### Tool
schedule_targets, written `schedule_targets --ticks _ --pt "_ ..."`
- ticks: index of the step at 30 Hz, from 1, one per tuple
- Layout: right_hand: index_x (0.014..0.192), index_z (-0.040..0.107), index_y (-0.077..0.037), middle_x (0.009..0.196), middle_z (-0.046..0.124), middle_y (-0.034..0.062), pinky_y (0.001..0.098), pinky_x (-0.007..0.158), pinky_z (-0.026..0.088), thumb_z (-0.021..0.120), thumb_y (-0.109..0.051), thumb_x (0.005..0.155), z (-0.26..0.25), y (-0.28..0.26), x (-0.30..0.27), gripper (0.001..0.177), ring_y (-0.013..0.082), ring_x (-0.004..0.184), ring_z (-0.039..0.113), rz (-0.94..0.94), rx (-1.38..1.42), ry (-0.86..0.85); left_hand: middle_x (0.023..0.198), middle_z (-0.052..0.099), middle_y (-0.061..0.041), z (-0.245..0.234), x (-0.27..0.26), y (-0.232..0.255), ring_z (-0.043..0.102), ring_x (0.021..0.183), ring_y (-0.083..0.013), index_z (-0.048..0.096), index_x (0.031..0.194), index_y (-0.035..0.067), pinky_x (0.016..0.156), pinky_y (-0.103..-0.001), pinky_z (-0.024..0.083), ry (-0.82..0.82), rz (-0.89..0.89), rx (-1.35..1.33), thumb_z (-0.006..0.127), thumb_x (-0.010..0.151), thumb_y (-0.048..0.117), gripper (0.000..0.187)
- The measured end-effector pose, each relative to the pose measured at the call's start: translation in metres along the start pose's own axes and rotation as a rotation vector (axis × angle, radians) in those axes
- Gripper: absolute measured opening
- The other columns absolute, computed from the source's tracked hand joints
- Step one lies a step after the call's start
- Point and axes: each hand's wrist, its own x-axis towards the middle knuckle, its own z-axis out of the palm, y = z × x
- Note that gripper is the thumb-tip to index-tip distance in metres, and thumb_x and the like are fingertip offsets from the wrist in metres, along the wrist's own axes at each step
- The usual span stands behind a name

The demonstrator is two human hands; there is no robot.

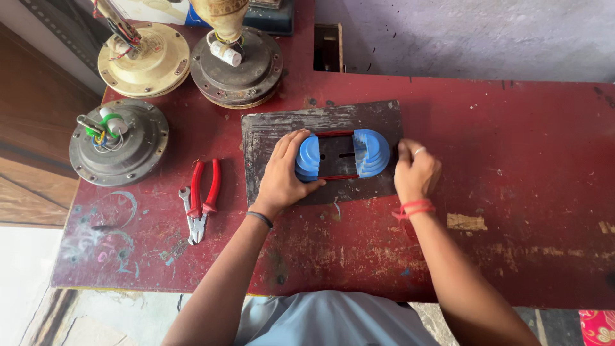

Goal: The person winds a red insulated wire around a blue plastic bobbin mounted on a wooden jig. They repeatedly wrap the wire by hand, adjusting the bobbin position as needed. The workspace includes pliers and other tools on a red table.

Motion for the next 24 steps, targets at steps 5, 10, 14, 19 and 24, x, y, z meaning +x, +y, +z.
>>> schedule_targets --ticks 5,10,14,19,24 --pt "0.116 0.079 -0.007 0.084 0.077 0.0133 0.0345 0.062 0.055 0.070 -0.002 0.094 -0.022 -0.016 -0.041 0.024 0.0216 0.065 0.072 -0.058 -0.036 -0.166 0.143 0.054 -0.015 0.000 0.000 0.001 0.048 0.136 -0.0377 0.048 0.142 0.006 0.117 -0.046 0.040 -0.004 -0.039 -0.013 0.095 0.054 0.020 0.101" --pt "0.123 0.075 -0.005 0.078 0.075 0.0162 0.0392 0.056 0.054 0.068 -0.005 0.092 -0.042 -0.041 -0.052 0.032 0.0275 0.060 0.071 -0.065 -0.096 -0.304 0.143 0.054 -0.015 -0.001 0.002 0.006 0.048 0.136 -0.0382 0.047 0.142 0.006 0.116 -0.046 0.040 0.006 -0.029 -0.006 0.095 0.054 0.021 0.101" --pt "0.124 0.071 -0.001 0.073 0.072 0.0193 0.0461 0.054 0.054 0.066 -0.012 0.093 -0.047 -0.081 -0.074 0.033 0.0346 0.062 0.071 -0.089 -0.111 -0.394 0.144 0.053 -0.017 0.002 -0.002 0.008 0.046 0.137 -0.0403 0.044 0.143 0.004 0.117 -0.047 0.039 0.031 -0.011 0.035 0.094 0.056 0.022 0.102" --pt "0.125 0.066 0.009 0.063 0.069 0.0214 0.0464 0.050 0.054 0.061 -0.014 0.094 -0.032 -0.131 -0.093 0.038 0.0352 0.055 0.070 -0.046 -0.060 -0.617 0.145 0.051 -0.021 0.005 -0.003 0.008 0.045 0.138 -0.0421 0.042 0.144 0.002 0.119 -0.048 0.036 0.060 -0.005 0.069 0.094 0.058 0.024 0.103" --pt "0.075 0.069 -0.001 0.060 0.067 0.0201 0.0482 0.057 0.054 0.061 -0.013 0.092 -0.010 -0.163 -0.102 0.022 0.0378 0.055 0.067 -0.266 0.041 -0.658 0.145 0.046 -0.023 0.007 -0.002 0.011 0.042 0.138 -0.0420 0.035 0.146 0.001 0.118 -0.049 0.033 0.032 -0.073 0.025 0.100 0.054 0.031 0.117"
